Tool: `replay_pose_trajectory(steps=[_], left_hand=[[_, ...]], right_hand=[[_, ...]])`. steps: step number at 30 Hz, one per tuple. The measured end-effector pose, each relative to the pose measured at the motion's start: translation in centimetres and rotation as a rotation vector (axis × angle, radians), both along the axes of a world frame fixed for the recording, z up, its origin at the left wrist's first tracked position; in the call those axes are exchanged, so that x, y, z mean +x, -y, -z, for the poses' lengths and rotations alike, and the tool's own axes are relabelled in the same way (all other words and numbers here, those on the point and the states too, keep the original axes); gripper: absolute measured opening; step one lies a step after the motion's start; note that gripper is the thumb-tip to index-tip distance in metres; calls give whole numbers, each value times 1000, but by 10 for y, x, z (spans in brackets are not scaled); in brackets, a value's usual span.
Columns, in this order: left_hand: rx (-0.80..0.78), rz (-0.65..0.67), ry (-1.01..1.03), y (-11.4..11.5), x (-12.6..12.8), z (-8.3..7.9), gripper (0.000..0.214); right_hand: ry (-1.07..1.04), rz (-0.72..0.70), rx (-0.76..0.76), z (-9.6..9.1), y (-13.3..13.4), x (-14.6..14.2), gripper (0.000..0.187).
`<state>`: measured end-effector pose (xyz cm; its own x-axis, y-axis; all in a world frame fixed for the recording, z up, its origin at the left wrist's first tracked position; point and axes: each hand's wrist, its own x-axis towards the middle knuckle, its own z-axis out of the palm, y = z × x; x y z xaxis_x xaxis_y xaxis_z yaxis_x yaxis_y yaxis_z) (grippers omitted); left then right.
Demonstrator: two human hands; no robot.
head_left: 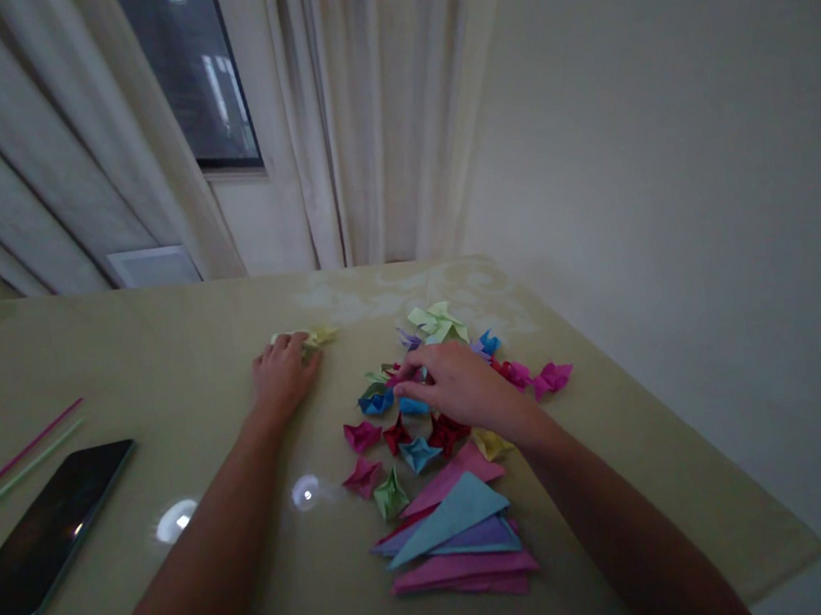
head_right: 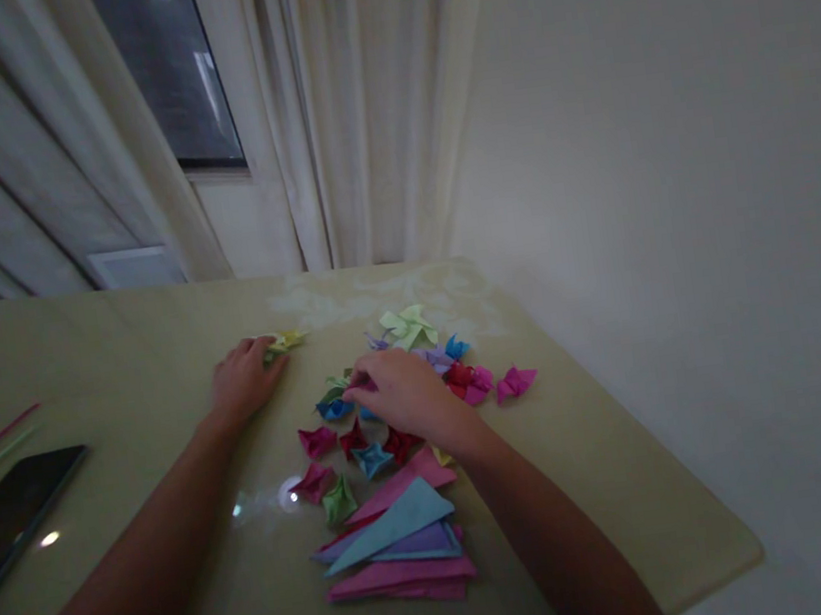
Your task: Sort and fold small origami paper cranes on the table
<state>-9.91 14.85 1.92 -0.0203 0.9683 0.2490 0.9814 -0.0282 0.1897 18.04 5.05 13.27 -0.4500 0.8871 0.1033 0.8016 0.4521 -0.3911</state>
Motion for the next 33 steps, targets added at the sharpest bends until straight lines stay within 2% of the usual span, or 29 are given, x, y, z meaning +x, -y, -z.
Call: replay_pose_trajectory(steps=[6, 10, 12, 15, 17, 19, 23, 28, 33], left_hand=[[-214, 89, -59, -9, -19, -30, 38], [-145, 83, -21, -7, -27, -56, 33], [-99, 181, 96, 0, -21, -73, 30], [-126, 426, 398, 18, 0, -101, 36], [-167, 549, 566, 34, 21, -117, 43], [-245, 681, 679, 49, 40, -128, 44], [-352, 825, 778, 65, 60, -140, 37], [-384, 880, 817, 66, 52, -146, 29], [-417, 881, 886, 69, 41, -151, 40]], right_hand=[[4, -22, 27, -1, 2, 4, 22], [-59, -22, 52, -2, 2, 4, 20], [-118, 5, 79, -3, 2, 3, 20], [-279, 34, 144, -5, 2, 0, 29], [-399, 2, 171, -7, 3, -1, 40], [-467, -52, 198, -10, 4, -2, 37], [-461, -94, 270, -17, 7, 0, 11], [-506, -77, 290, -21, 7, 4, 7], [-574, -66, 334, -18, 5, 5, 5]])
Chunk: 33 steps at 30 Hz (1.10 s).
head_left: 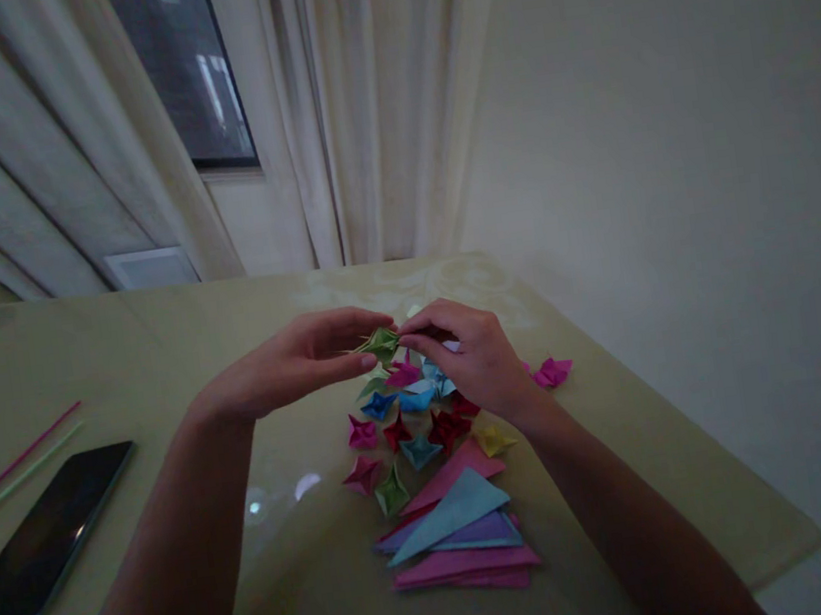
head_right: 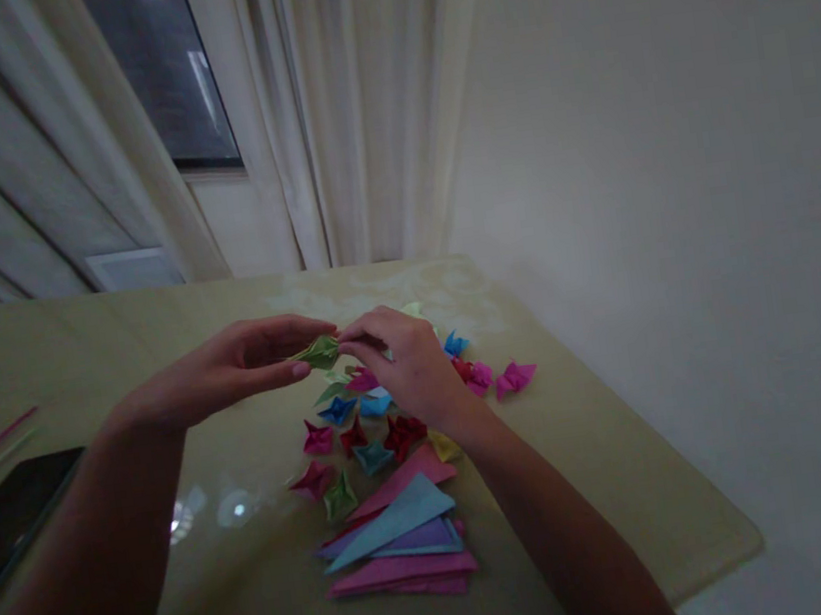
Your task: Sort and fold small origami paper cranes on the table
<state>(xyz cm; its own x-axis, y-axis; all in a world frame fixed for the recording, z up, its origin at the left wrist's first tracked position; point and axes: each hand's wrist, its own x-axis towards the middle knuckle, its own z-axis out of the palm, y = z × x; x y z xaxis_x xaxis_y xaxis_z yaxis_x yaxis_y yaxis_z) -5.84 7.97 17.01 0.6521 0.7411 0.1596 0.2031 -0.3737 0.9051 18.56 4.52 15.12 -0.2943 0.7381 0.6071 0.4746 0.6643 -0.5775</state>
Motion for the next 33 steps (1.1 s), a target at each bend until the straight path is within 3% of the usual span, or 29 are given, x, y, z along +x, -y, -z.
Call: replay_pose_trajectory(steps=[5, 18, 27, 33], left_hand=[[74, -108, 64, 2, 3, -4, 31], [239, -265, 227, 21, 21, -17, 31], [320, -435, 230, 18, 31, -9, 27], [362, -455, 201, 19, 34, -6, 25]], right_hand=[[-57, 23, 2, -1, 3, 0, 5], [-290, 41, -39, -9, 12, -5, 18], [-389, 90, -20, -9, 13, -7, 13], [-405, 82, -119, -7, 8, -4, 16]])
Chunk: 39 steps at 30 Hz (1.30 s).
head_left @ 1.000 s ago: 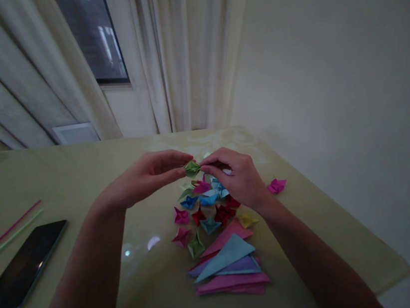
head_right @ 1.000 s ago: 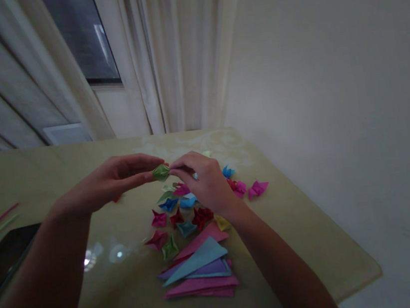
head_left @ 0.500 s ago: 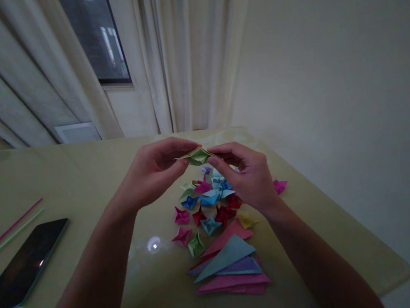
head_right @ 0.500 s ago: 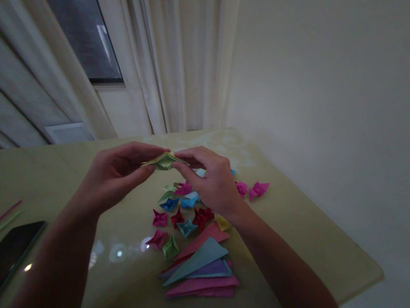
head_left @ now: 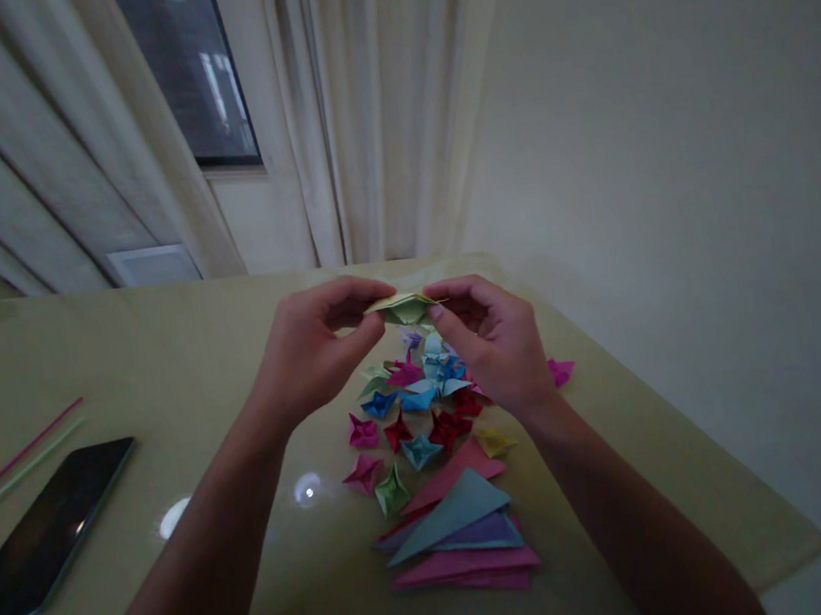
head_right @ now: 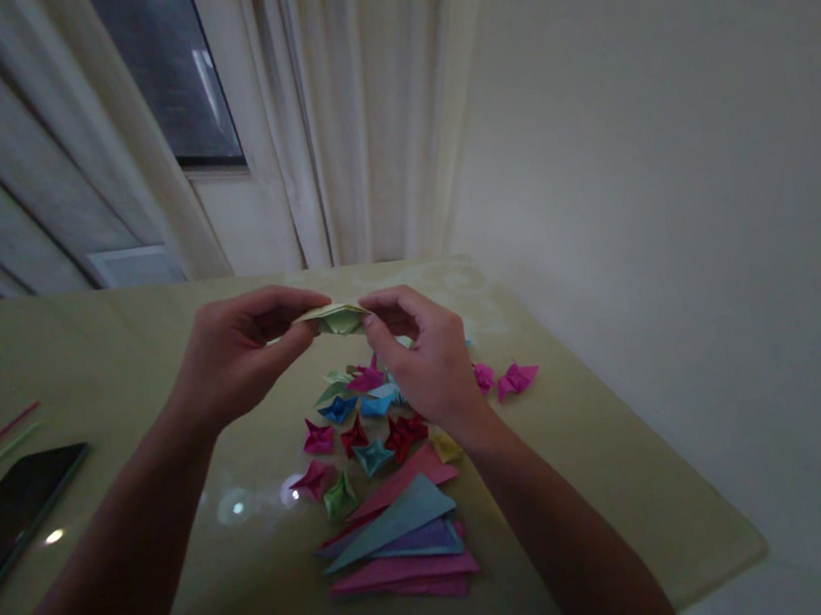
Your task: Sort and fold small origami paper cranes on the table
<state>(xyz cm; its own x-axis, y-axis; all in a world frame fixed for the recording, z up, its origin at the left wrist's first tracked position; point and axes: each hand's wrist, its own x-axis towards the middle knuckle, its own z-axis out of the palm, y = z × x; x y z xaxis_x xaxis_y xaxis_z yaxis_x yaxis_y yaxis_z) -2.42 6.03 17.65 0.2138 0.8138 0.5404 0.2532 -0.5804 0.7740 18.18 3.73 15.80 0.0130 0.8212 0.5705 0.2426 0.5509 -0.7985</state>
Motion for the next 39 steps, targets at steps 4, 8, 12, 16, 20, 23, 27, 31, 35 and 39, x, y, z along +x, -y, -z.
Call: replay_pose_trajectory(steps=[4, 8, 12, 16, 20, 23, 27, 31, 35, 39], left_hand=[[-21, 18, 15, 0, 2, 0, 23], [-59, 31, 69, -1, 3, 0, 24], [-100, 52, 45, -2, 2, -1, 25], [-119, 87, 26, -3, -1, -2, 25], [-115, 97, 20, -3, -3, -3, 24], [-109, 103, 36, -2, -3, -4, 24], [-154, 119, 47, -1, -4, -5, 27], [-188, 135, 62, -1, -5, -7, 30], [-161, 156, 49, -1, -4, -8, 29], [-184, 201, 21, 1, -6, -10, 28]], right_hand=[[31, -10, -55, -1, -1, 3, 19], [48, -102, -151, -1, 0, 4, 25], [110, -42, -93, -2, 2, 4, 22], [194, -4, -43, -3, 4, 3, 20], [228, 3, -14, -3, 4, 2, 21], [183, -9, -23, -1, 3, 2, 21], [174, -38, -27, -1, 2, 3, 22], [194, -47, -22, -1, 3, 3, 23], [155, -36, -44, -1, 4, 2, 24], [165, -70, -46, -4, 4, 4, 24]])
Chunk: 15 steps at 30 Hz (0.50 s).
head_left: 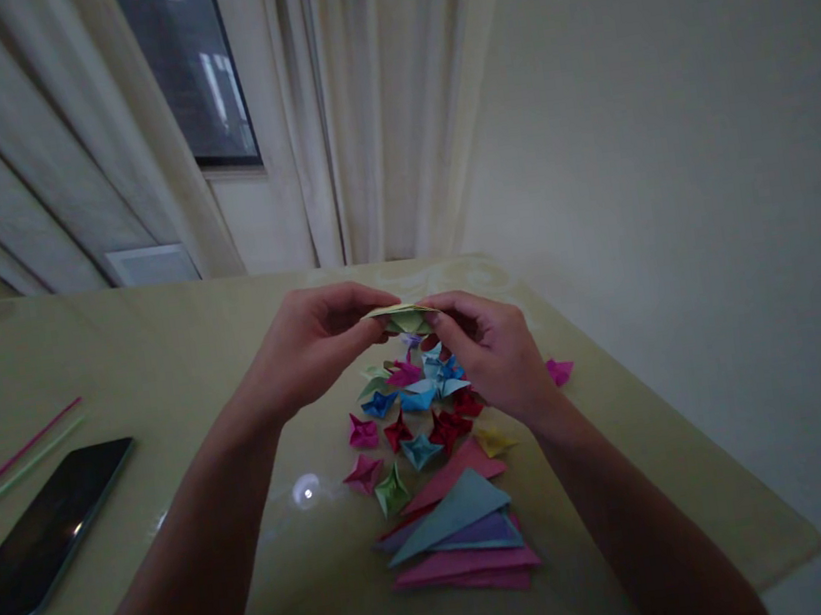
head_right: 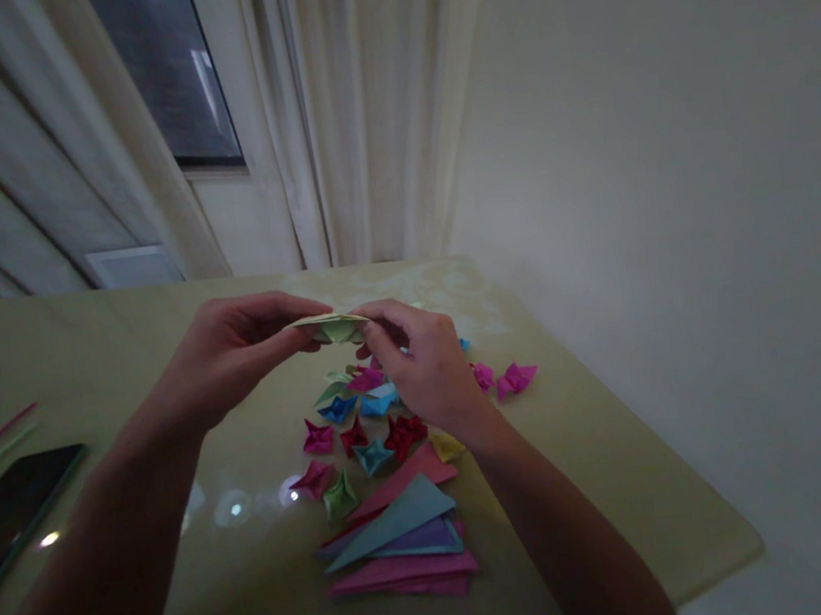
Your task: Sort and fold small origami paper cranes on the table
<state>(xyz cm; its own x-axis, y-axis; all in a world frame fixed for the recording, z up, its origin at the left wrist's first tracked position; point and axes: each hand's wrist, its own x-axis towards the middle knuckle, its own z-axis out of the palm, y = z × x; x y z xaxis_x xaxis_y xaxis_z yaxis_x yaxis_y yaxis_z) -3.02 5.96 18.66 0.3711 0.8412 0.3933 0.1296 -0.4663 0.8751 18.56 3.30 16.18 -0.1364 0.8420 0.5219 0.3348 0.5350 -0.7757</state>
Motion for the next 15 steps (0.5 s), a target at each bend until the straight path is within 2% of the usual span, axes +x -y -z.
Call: replay_pose_trajectory(steps=[7, 11, 13, 15], left_hand=[[-39, 2, -18, 2, -5, -3, 39], [-3, 26, -163, -3, -9, -1, 47], [48, -85, -305, -13, -19, 5, 57], [130, -338, -521, -29, -36, 16, 58]], right_hand=[[-190, -74, -77, -5, 2, -1, 31], [-68, -8, -95, -4, -1, 3, 19], [120, 17, -137, -2, -4, 7, 12], [378, -16, -219, 2, -8, 11, 7]])
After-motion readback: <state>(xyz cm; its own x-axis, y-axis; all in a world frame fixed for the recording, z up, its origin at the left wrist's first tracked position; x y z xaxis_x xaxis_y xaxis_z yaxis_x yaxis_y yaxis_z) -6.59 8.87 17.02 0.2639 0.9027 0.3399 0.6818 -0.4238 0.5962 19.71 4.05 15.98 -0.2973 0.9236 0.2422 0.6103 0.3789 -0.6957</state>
